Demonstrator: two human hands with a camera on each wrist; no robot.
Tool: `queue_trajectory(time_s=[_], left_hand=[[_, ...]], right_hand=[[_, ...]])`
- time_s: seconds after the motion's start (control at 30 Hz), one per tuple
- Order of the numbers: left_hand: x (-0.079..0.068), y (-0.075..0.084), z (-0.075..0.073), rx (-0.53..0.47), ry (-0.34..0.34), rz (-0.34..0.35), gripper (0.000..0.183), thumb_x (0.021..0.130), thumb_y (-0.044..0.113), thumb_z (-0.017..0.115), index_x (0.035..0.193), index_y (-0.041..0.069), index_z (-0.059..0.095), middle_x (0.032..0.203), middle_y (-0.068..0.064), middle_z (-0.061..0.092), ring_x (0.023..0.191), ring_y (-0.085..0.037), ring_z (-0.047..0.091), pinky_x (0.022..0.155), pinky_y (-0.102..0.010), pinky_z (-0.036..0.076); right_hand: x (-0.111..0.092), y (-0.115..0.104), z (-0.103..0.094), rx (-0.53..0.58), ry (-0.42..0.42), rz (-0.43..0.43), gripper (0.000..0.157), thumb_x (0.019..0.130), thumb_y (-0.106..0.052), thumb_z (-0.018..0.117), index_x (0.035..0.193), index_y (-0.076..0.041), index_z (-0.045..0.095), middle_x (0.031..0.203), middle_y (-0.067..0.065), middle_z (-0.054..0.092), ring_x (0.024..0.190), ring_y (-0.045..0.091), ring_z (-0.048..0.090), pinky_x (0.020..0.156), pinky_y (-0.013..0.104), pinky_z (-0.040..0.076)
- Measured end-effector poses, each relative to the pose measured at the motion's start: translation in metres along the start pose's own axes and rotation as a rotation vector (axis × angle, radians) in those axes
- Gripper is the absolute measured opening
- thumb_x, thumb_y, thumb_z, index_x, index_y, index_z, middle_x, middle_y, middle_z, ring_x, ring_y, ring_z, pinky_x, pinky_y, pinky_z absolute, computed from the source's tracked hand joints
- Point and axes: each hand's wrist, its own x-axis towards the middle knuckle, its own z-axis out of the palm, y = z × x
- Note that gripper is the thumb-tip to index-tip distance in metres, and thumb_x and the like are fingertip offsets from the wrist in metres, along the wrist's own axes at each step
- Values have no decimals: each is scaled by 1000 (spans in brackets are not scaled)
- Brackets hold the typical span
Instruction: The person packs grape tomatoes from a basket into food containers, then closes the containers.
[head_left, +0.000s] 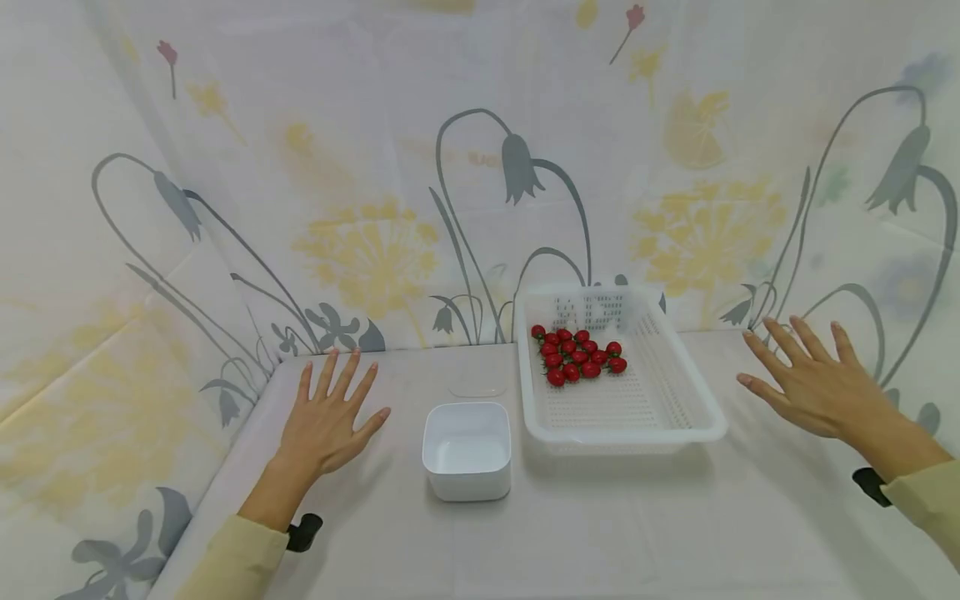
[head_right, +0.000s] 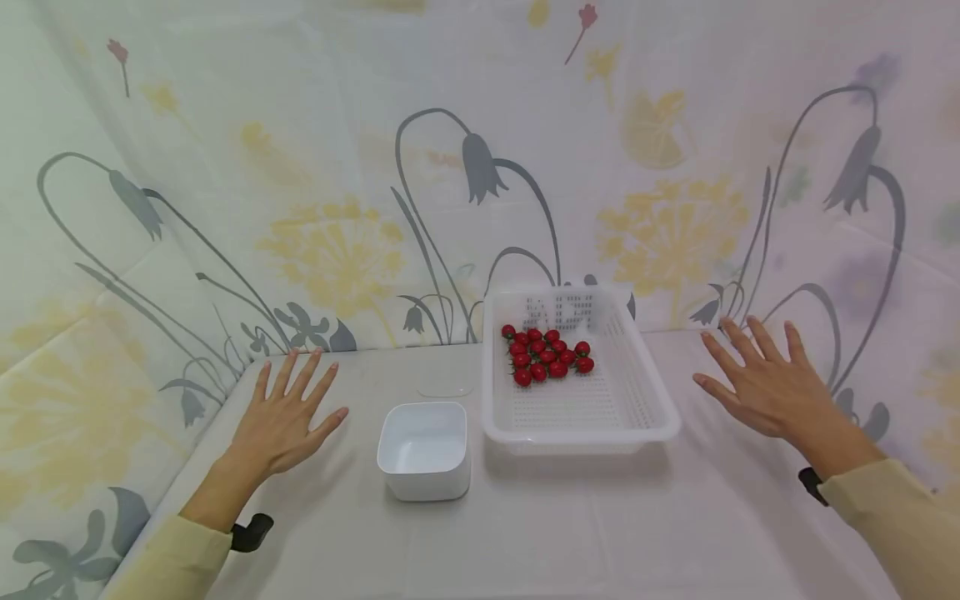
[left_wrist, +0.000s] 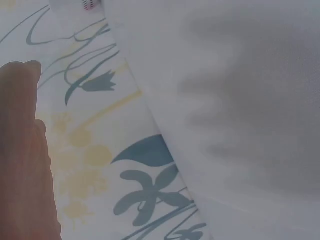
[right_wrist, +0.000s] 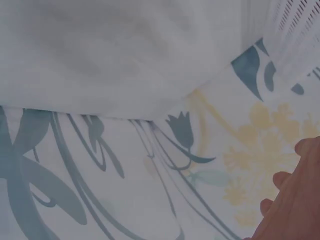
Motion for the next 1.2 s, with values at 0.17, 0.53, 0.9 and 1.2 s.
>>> queue_trajectory(time_s=[0.17,0.53,0.9,1.2], left_hand=[[-2,4,-2,-34,12,9,75,104,63,36,163,17,26,171,-13,11,157,-39,-1,124,-65,-3],[-7,13,-3,-71,38,19,74,104,62,38,163,17,29,170,-14,15,156,-41,5,123,-66,2],[-7,23,-1,-80,44,45,74,104,62,37,163,19,27,171,-13,15,156,-41,8,124,-65,3],[-9,31,3,-99,42,47,73,104,61,39,163,20,27,170,-12,17,156,-41,9,124,-66,5]], right_hand=[[1,-5,-2,14,33,-36,82,105,-56,45,165,-13,11,167,27,13,154,48,1,117,66,-21],[5,-15,-5,44,56,-86,80,104,-54,48,164,-11,18,166,27,16,154,47,3,119,63,-21],[5,-27,-7,61,80,-110,80,104,-52,50,165,-14,16,167,26,17,154,46,6,120,61,-20],[8,-41,-10,48,85,-141,80,103,-52,52,164,-13,19,166,25,21,152,49,13,122,64,-14]])
